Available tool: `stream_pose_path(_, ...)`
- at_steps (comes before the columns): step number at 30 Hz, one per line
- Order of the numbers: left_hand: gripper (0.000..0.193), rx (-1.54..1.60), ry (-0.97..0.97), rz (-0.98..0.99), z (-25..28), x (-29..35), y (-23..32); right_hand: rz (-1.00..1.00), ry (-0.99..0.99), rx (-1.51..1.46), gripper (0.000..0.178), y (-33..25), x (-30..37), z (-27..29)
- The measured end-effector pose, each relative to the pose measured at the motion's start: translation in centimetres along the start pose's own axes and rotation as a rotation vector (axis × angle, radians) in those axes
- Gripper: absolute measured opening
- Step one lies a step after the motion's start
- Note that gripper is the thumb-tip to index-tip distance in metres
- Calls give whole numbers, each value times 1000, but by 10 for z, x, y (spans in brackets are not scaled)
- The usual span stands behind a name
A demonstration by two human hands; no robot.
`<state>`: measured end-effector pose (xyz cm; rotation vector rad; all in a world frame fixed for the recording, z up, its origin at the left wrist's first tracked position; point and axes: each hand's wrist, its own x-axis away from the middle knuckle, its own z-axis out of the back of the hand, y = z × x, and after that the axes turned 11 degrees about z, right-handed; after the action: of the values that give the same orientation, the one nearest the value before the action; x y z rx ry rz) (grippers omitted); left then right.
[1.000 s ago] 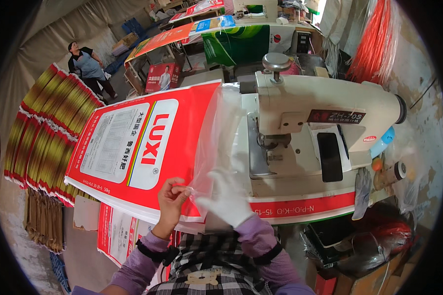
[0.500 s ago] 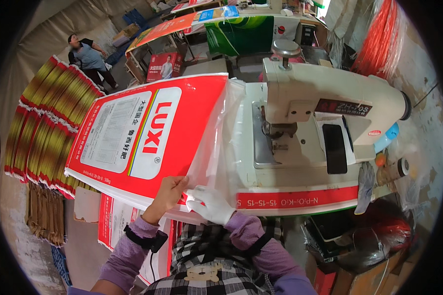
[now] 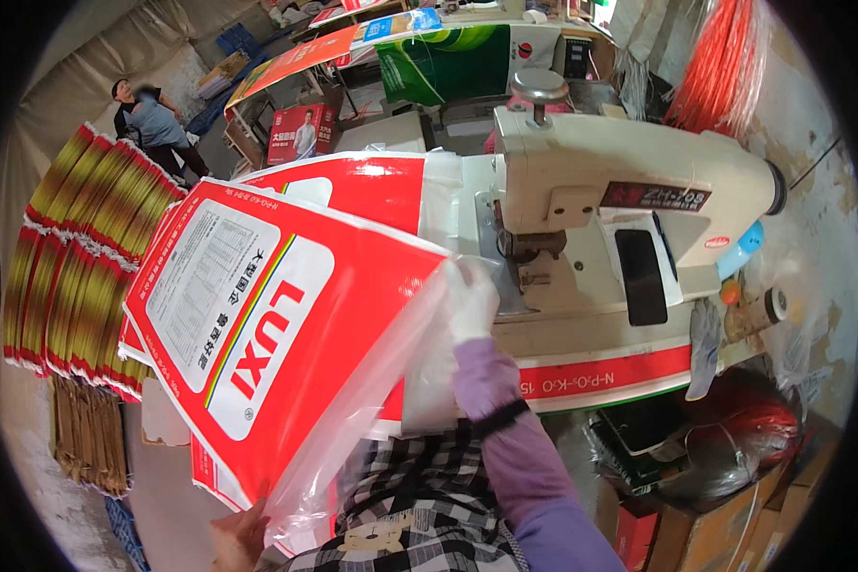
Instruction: The person is sewing the edges of large plastic fertilizer bags using an industrial sewing machine.
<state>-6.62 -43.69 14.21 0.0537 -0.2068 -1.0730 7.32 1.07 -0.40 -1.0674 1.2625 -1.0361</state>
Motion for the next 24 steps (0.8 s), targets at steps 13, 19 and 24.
stream_pose_path(13, 20, 363, 494, 231, 27, -24, -3, 562, -330, 617, 16, 17, 2, 39)
stream_pose_path(19, 18, 94, 208, 234, 30, -8, -37, 434, -435, 728, 23, -20, -17, 34)
stream_pose_path(24, 26, 816, 579, 173, -70, 21, -156, 1403, -671, 749, 39, -81, -24, 7)
